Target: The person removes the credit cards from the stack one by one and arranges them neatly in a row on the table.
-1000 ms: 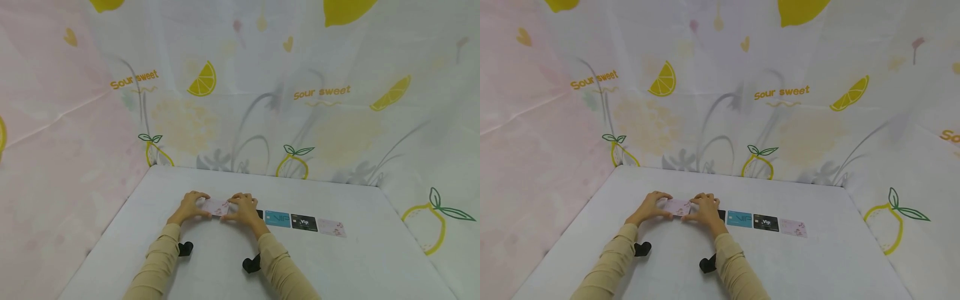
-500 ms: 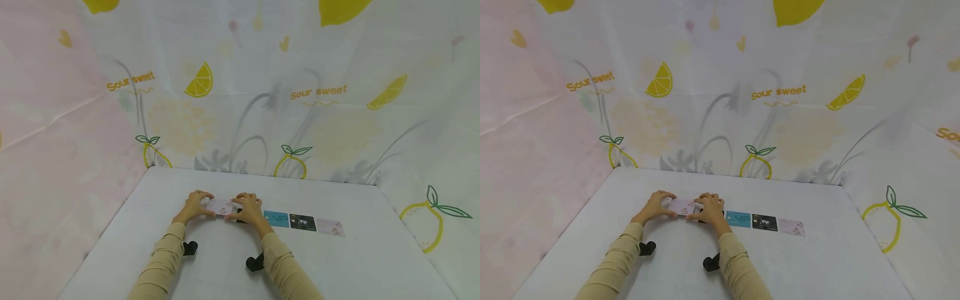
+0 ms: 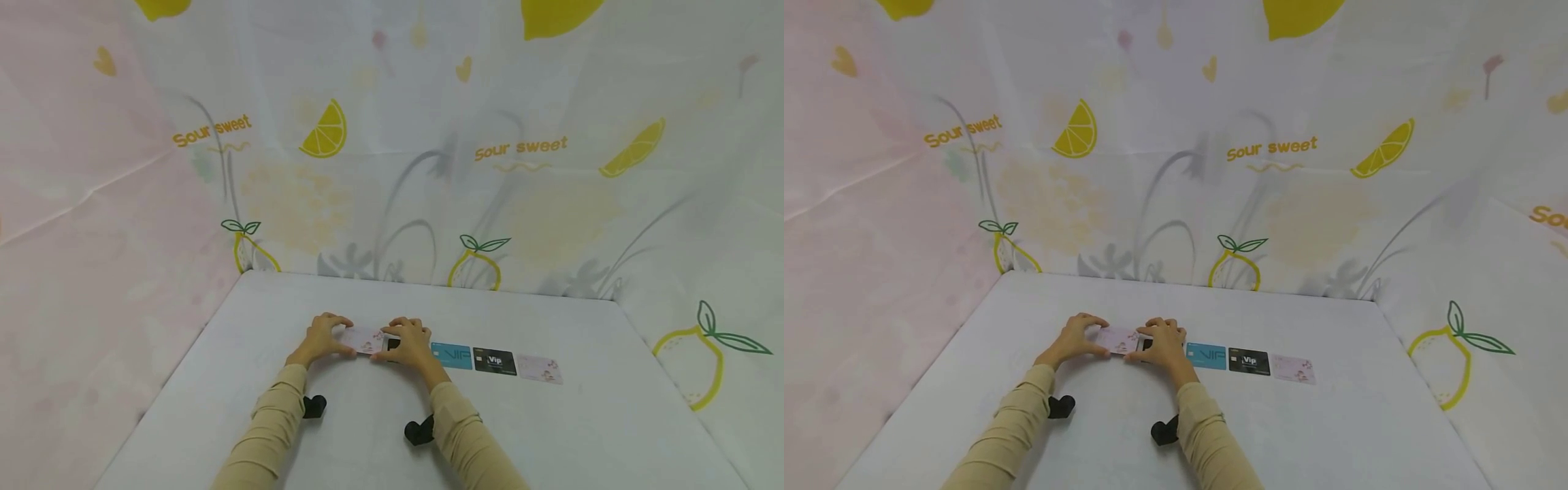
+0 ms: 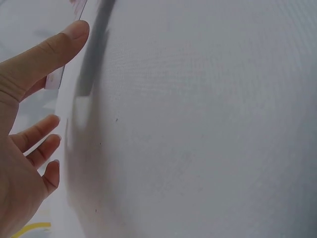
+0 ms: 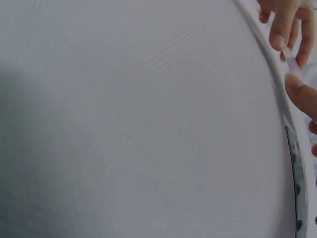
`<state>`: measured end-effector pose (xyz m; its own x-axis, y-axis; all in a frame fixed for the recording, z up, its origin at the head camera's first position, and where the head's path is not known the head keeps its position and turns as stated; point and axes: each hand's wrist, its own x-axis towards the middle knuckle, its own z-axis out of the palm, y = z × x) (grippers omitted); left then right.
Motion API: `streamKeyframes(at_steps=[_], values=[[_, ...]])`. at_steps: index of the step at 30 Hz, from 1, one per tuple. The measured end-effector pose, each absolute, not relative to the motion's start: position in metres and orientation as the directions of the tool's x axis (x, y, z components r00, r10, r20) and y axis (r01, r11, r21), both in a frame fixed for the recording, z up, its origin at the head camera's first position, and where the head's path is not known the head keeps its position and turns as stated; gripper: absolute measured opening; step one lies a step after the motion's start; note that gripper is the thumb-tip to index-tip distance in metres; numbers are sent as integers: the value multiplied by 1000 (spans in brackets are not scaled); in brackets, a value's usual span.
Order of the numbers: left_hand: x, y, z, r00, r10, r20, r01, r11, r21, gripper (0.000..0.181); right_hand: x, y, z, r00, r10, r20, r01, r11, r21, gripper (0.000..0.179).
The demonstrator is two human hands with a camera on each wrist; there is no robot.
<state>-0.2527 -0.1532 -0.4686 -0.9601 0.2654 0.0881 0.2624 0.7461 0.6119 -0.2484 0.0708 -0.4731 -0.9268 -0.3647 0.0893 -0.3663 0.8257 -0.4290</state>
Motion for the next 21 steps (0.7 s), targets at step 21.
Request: streamKeyframes(at_steps=[21], values=[[-251,-148,-473,-966,251,69,247,801,545,55,-245,73,-478,-932,-357,57,-344,830,-439,66]])
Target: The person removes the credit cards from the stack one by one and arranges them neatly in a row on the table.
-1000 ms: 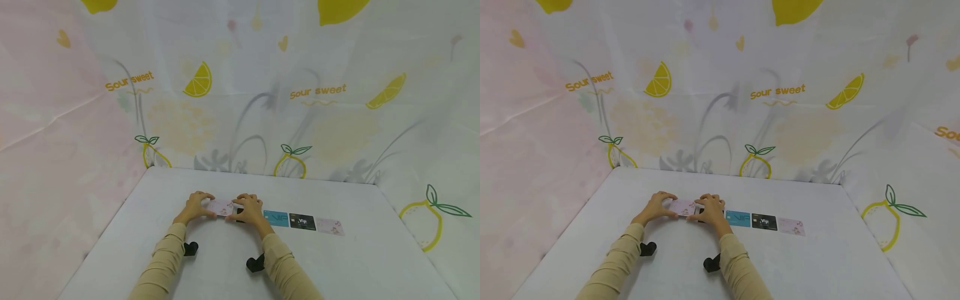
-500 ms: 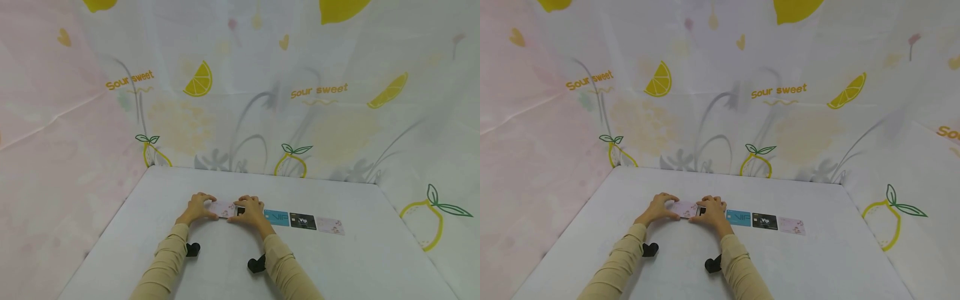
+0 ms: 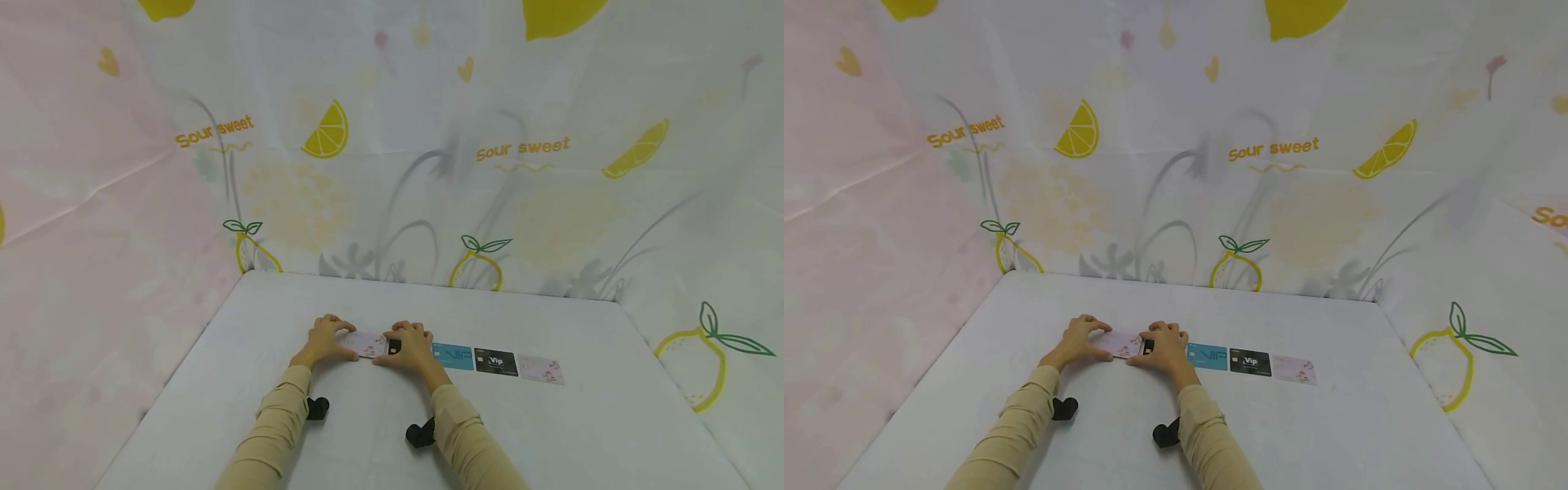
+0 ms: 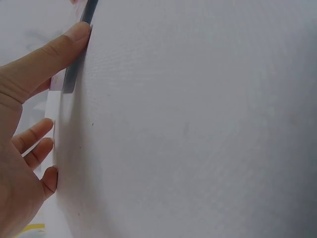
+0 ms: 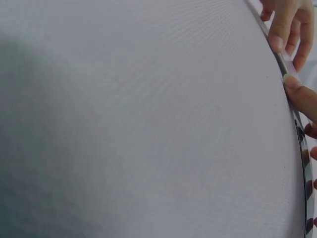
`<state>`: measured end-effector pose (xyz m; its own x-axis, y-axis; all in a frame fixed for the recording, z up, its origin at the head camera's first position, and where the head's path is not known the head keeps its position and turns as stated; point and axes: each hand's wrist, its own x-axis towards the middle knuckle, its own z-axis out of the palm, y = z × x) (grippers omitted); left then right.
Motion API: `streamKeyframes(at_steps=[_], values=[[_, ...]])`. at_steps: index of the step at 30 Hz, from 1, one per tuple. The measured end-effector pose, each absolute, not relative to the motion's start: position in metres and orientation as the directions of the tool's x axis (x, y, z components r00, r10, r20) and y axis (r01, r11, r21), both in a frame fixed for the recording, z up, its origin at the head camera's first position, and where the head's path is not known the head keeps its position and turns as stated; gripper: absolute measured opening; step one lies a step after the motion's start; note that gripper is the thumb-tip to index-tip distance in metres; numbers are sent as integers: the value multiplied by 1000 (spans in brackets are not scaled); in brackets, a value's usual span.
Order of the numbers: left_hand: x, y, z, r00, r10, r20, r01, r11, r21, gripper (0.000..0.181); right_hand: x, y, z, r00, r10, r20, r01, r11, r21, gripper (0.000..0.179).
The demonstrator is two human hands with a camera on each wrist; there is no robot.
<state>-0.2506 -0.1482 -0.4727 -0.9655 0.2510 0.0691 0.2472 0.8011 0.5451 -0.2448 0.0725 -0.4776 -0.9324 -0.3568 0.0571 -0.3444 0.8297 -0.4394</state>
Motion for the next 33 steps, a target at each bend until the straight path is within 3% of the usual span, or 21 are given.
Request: streamKeyframes(at_steps=[33], values=[[-251,-148,-481,-971,233,50,224,821,525,56,-241,75,-485,-928,-361,97,-366,830,-420,65]])
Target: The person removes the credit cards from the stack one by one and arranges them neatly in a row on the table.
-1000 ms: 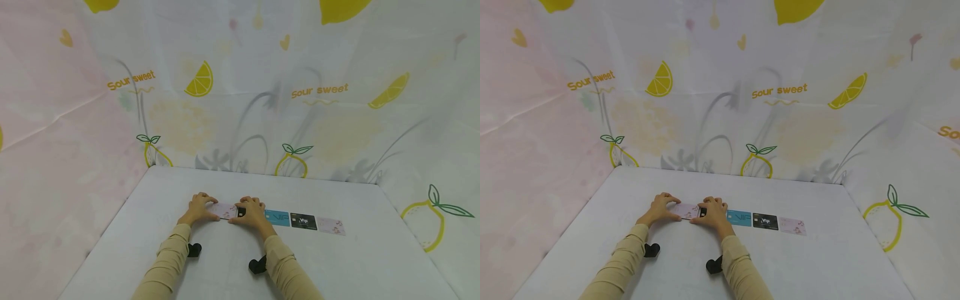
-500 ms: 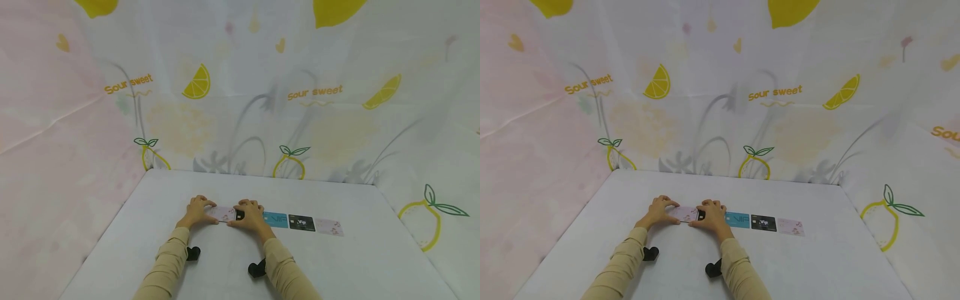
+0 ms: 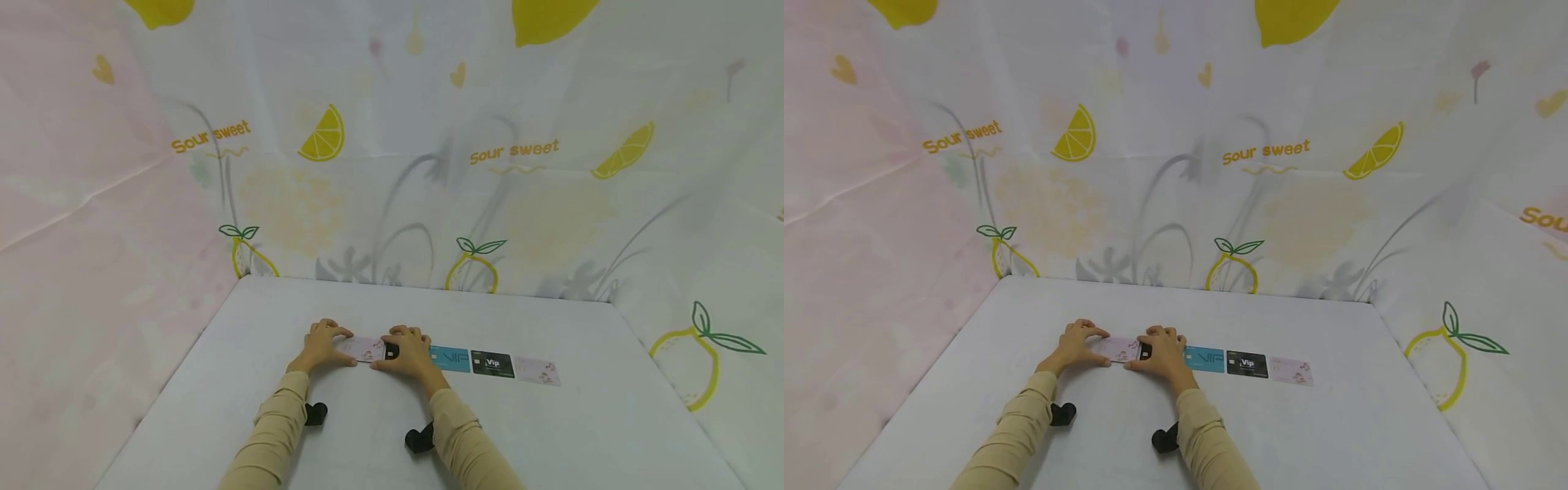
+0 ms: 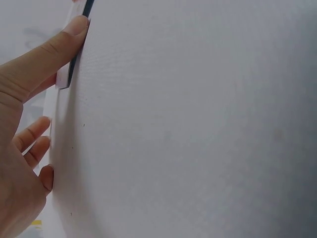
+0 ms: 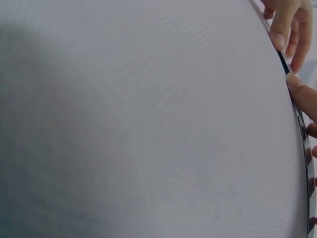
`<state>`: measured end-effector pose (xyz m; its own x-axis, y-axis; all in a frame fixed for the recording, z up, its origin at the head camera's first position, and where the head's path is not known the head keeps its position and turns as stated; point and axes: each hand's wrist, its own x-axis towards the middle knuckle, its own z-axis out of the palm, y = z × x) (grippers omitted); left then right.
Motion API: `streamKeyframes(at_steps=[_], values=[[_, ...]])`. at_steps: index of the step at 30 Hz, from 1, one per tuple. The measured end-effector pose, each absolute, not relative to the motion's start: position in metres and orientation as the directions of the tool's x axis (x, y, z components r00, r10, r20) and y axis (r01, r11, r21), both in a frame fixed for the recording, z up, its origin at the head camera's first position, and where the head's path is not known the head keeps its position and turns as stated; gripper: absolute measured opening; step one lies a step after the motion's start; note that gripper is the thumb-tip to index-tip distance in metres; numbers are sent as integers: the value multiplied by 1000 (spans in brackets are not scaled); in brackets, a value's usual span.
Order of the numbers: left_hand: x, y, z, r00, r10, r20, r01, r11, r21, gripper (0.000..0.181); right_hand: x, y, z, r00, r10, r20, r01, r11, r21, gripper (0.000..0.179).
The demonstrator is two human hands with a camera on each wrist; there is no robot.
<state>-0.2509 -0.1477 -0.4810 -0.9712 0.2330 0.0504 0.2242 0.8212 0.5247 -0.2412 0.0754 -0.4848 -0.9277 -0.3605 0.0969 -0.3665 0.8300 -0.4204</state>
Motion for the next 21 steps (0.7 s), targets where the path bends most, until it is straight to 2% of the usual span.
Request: streamKeyframes(at_steps=[6,15,21], values=[[-251,-147,-482,-969,243,50,233,819,524,58,-240,77,-485,-924,-365,114,-378,831,-407,64],[-244,-149,-478,-973,227,45,217,826,520,62,-232,73,-484,-920,-369,130,-388,822,-417,73],[-238,-150,-480,-974,218,62,218,825,522,69,-224,73,-482,-910,-363,200,-414,809,-417,74]])
